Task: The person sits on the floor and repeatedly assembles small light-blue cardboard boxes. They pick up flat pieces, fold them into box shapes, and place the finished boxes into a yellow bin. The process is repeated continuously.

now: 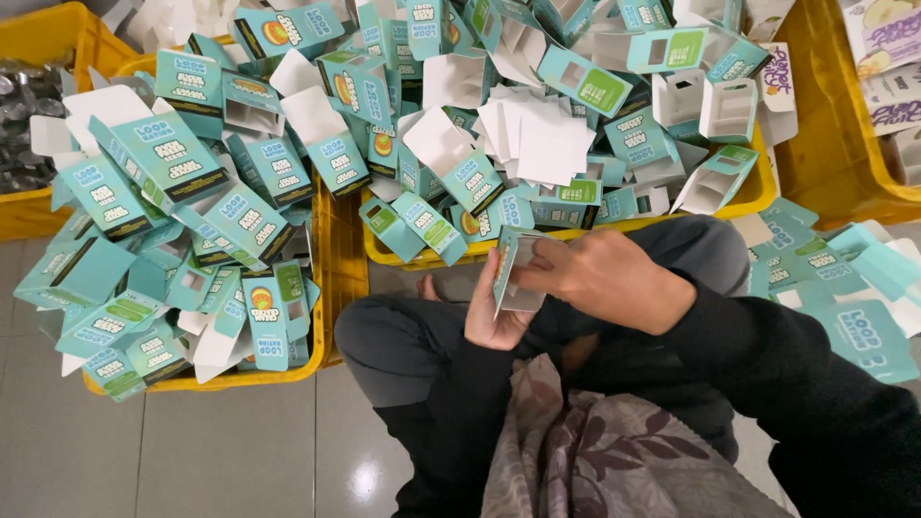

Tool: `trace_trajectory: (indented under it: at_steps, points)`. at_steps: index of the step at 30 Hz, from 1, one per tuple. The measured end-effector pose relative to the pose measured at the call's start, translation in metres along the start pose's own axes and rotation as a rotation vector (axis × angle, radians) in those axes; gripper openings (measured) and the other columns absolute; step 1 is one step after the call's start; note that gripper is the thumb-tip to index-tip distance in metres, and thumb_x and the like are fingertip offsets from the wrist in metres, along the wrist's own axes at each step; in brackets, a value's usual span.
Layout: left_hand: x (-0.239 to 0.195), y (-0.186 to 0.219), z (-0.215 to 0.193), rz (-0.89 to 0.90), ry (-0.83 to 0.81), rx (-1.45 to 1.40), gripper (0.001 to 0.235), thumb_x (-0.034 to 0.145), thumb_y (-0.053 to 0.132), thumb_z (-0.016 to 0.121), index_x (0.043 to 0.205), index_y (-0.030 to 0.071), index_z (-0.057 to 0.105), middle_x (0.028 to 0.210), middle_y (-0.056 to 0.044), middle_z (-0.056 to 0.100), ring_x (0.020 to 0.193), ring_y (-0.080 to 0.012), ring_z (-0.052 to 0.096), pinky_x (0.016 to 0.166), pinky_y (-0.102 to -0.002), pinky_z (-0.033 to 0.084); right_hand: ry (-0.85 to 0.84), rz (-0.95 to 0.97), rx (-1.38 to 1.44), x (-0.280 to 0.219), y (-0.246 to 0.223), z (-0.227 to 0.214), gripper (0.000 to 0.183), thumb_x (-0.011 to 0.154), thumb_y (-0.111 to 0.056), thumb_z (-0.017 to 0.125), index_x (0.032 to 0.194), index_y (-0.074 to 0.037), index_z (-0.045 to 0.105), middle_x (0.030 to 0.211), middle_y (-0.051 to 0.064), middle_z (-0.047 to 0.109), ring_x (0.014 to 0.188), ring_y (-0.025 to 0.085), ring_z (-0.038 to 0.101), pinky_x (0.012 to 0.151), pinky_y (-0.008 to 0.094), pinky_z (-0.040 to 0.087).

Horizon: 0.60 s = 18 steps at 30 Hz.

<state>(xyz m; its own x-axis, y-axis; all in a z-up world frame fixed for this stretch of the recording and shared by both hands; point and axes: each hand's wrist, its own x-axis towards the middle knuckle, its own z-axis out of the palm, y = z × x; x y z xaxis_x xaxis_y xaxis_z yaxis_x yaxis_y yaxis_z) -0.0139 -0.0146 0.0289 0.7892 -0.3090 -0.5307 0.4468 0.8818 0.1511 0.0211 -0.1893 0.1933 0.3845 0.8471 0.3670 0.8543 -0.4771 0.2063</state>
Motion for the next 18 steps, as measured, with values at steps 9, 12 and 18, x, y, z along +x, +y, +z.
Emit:
trace_trajectory:
  at_steps: [9,12,18]
  points:
    - [0.015,-0.003,-0.023,0.010,-0.014,-0.030,0.050,0.098,0.046,0.073,0.098,-0.001,0.059,0.098,-0.026,0.075,0.081,-0.0403,0.076,0.065,-0.047,0.066,-0.023,-0.058,-0.050,0.002,0.000,0.008,0.025,0.102,-0.016,0.061,0.078,-0.025,0.058,0.075,-0.002,0.051,0.036,0.011,0.047,0.041,0.027,0.035]
    - [-0.004,-0.005,0.010,0.051,0.058,-0.013,0.053,0.095,0.049,0.075,0.104,-0.001,0.059,0.100,-0.023,0.075,0.079,-0.0400,0.076,0.061,-0.047,0.066,-0.059,-0.028,-0.036,-0.005,-0.011,0.028,0.017,0.096,-0.012,0.065,0.083,-0.023,0.066,0.082,0.002,0.064,0.044,0.018,0.061,0.044,0.031,0.044]
    - [-0.015,0.000,0.019,0.169,0.098,-0.031,0.054,0.090,0.051,0.078,0.098,0.002,0.057,0.095,-0.023,0.076,0.071,-0.0399,0.075,0.050,-0.042,0.064,0.029,0.293,0.429,-0.010,-0.019,0.020,0.013,0.101,-0.019,0.061,0.111,-0.020,0.069,0.086,0.003,0.071,0.066,0.028,0.072,0.057,0.040,0.057]
